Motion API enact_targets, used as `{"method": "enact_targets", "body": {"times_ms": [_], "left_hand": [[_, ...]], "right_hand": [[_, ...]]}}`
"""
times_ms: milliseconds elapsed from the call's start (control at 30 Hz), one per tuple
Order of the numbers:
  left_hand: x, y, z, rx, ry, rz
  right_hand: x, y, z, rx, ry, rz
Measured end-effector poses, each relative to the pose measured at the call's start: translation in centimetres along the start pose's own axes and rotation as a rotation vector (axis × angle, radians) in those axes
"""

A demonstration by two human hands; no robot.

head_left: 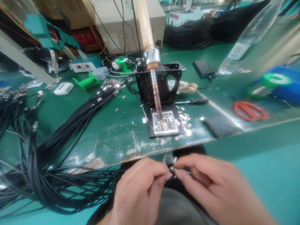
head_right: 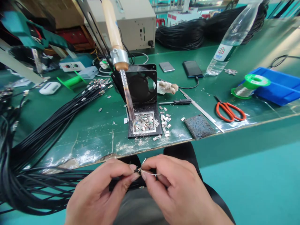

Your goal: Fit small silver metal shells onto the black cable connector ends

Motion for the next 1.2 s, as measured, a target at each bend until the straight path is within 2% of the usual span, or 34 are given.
{"method": "enact_targets", "body": {"times_ms": [233,367,567,667,767,867,1067,1200], "left_hand": [[-0.5,0.0,-0.2,-0.038,-0.051,-0.218],[-0.5,-0.1,-0.2,-0.043,-0.046,-0.226],[-0.4,-0.2,-0.2,-0.042,-0.003,-0.146],[-0.1,-0.2,-0.3,-0.040,0.023,-0.067],[0.4,-0.1,-0.4,-0.015,0.049,0.019],[1.0,0.0,-0.5,0.003,0.080,0.114],[1.6,0.0,-0.9,0.053,0.191,0.314],[1.7,0.0,-0.9,0.077,0.216,0.368]], "right_hand": [[-0.2,-0.4,0.0,0.046,-0.028,-0.046],[-0.4,-0.7,-0.2,0.057,-0.070,-0.094],[-0.9,-0.4,-1.0,-0.031,-0.134,-0.060],[-0.9,-0.3,-1.0,-0.092,-0.126,-0.018],[-0.4,-0.4,-0.9,-0.097,-0.065,0.025],[0.3,-0.3,-0.7,-0.124,0.023,0.134],[0.6,1.0,-1.1,-0.283,0.209,0.434],[0.5,1.7,-1.6,-0.227,0.267,0.530]]}}
Point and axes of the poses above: each hand's wrist, its own y-axis away from the middle knuckle, its own z-axis out of the back of the hand, x = y × z, the point moved 5 cm from there along -y, towards the middle knuckle, and after that the axes turned 6 degrees about -x, right-handed, at the moved point
